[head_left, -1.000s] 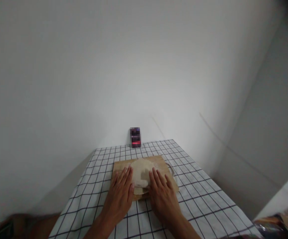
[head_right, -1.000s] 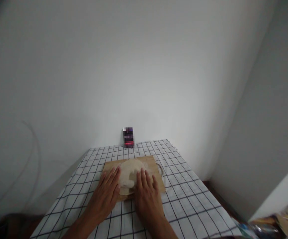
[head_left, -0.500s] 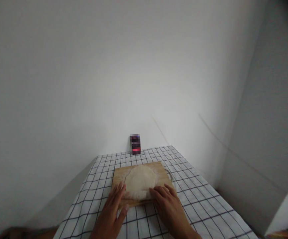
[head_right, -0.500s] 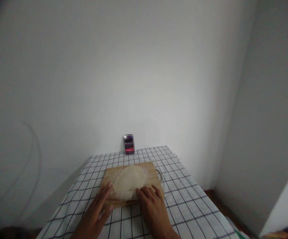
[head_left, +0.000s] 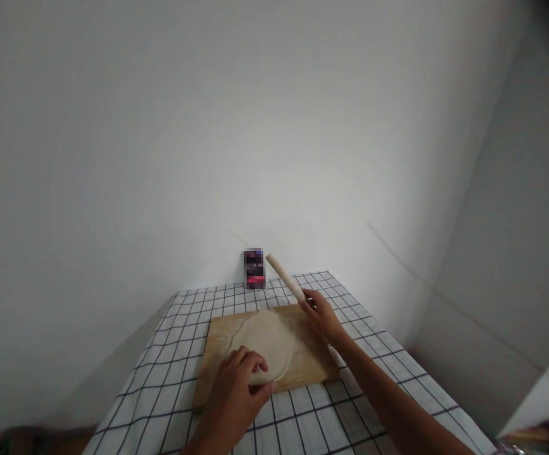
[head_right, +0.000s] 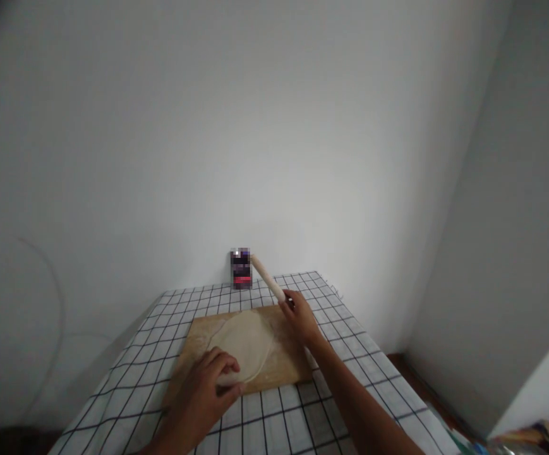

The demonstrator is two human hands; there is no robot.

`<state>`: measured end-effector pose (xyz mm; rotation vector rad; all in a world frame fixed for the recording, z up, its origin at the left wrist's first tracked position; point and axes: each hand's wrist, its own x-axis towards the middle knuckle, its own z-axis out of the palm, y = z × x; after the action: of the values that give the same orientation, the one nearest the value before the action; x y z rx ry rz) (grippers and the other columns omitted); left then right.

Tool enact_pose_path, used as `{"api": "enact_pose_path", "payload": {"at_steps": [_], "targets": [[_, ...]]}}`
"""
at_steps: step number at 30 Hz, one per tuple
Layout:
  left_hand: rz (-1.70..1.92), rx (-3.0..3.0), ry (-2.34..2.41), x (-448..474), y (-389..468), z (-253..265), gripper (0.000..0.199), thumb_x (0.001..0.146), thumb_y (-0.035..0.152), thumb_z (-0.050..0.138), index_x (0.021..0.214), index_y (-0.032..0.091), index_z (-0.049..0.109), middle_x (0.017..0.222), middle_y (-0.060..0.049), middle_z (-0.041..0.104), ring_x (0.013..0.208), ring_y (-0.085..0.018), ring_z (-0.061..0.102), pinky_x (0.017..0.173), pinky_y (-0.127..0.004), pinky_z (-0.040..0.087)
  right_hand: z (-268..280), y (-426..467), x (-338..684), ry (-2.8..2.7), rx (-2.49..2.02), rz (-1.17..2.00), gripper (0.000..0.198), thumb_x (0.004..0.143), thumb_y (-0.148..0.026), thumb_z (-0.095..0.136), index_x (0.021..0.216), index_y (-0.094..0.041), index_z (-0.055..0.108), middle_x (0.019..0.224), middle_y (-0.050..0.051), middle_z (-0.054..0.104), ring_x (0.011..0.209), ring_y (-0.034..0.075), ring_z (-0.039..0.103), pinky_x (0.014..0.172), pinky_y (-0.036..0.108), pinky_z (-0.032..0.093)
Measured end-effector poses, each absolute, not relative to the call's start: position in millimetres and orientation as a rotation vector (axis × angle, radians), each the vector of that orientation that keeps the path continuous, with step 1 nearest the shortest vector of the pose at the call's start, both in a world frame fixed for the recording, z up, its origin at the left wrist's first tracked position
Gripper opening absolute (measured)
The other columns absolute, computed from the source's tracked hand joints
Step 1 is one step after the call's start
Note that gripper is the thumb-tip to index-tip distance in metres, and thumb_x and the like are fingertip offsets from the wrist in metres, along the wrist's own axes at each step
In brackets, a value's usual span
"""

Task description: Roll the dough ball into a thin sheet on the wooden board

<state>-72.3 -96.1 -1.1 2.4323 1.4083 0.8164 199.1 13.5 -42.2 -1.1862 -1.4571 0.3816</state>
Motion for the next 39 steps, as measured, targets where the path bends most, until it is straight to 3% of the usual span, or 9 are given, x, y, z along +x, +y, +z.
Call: {"api": "enact_pose_path", "payload": {"at_steps": [6, 11, 16, 23, 28, 31, 39], "targets": [[0.698, 2.661, 1.232, -76, -86, -2, 0.024, 0.079, 0.015, 0.082, 0.096, 0.032, 0.079, 0.106, -0.002, 0.072, 0.099, -0.025, 0.067, 0.091, -0.044, 0.055, -60, 26, 204, -1.397, -1.153, 0.503, 0.053, 0.094, -0.055, 0.054, 0.125, -0.013, 0.066, 0.089, 0.008, 0.072, 0.077, 0.021, 0.064, 0.068, 0.034, 0.053], [0.781, 2.750, 1.175, -79, -89, -13, 0.017, 0.091, 0.017, 0.070, 0.098, 0.031, 0.077, 0.109, -0.002, 0.074, 0.098, -0.022, 0.070, 0.086, -0.038, 0.059, -61, 24, 209, -1.385, -1.136, 0.587, 0.054, 0.094, -0.057, 0.055, 0.125, -0.014, 0.067, 0.081, 0.005, 0.070, 0.070, 0.019, 0.063, 0.059, 0.029, 0.049], [0.737, 2.734, 1.300, -75, -91, -18, 0.019, 0.102, 0.026, 0.049, 0.099, 0.027, 0.069, 0.097, -0.001, 0.076, 0.080, -0.020, 0.075, 0.069, -0.032, 0.059, -58, 25, 209, -1.381, -1.129, 0.596, 0.054, 0.094, -0.055, 0.056, 0.125, -0.013, 0.067, 0.080, 0.005, 0.070, 0.070, 0.019, 0.064, 0.062, 0.030, 0.051], [0.870, 2.301, 1.499, -59, -83, 4, 0.029, 0.106, 0.040, 0.033, 0.105, 0.027, 0.059, 0.086, -0.001, 0.077, 0.066, -0.021, 0.076, 0.055, -0.028, 0.056, -57, 25, 207, -1.378, -1.114, 0.581, 0.047, 0.095, -0.053, 0.056, 0.120, -0.016, 0.069, 0.086, 0.005, 0.072, 0.073, 0.019, 0.065, 0.066, 0.032, 0.054], [1.066, 2.113, 1.503, -49, -78, 14, 0.034, 0.104, 0.052, 0.036, 0.105, 0.028, 0.059, 0.095, -0.003, 0.076, 0.070, -0.022, 0.076, 0.055, -0.030, 0.057, -58, 26, 207, -1.384, -1.118, 0.586, 0.050, 0.095, -0.053, 0.055, 0.124, -0.015, 0.067, 0.085, 0.005, 0.072, 0.072, 0.019, 0.065, 0.065, 0.031, 0.053], [1.202, 2.122, 1.493, -41, -74, 14, 0.032, 0.102, 0.053, 0.042, 0.103, 0.027, 0.059, 0.095, -0.003, 0.076, 0.078, -0.023, 0.076, 0.064, -0.032, 0.058, -59, 27, 208, -1.386, -1.117, 0.587, 0.050, 0.094, -0.053, 0.055, 0.124, -0.015, 0.067, 0.088, 0.006, 0.072, 0.074, 0.019, 0.065, 0.067, 0.031, 0.053], [1.301, 2.146, 1.609, -41, -48, 32, 0.030, 0.096, 0.053, 0.052, 0.088, 0.024, 0.057, 0.067, 0.002, 0.066, 0.061, -0.019, 0.065, 0.057, -0.027, 0.044, -54, 26, 208, -1.386, -1.123, 0.583, 0.046, 0.095, -0.050, 0.055, 0.121, -0.014, 0.069, 0.088, 0.006, 0.072, 0.075, 0.019, 0.065, 0.069, 0.032, 0.053]]}}
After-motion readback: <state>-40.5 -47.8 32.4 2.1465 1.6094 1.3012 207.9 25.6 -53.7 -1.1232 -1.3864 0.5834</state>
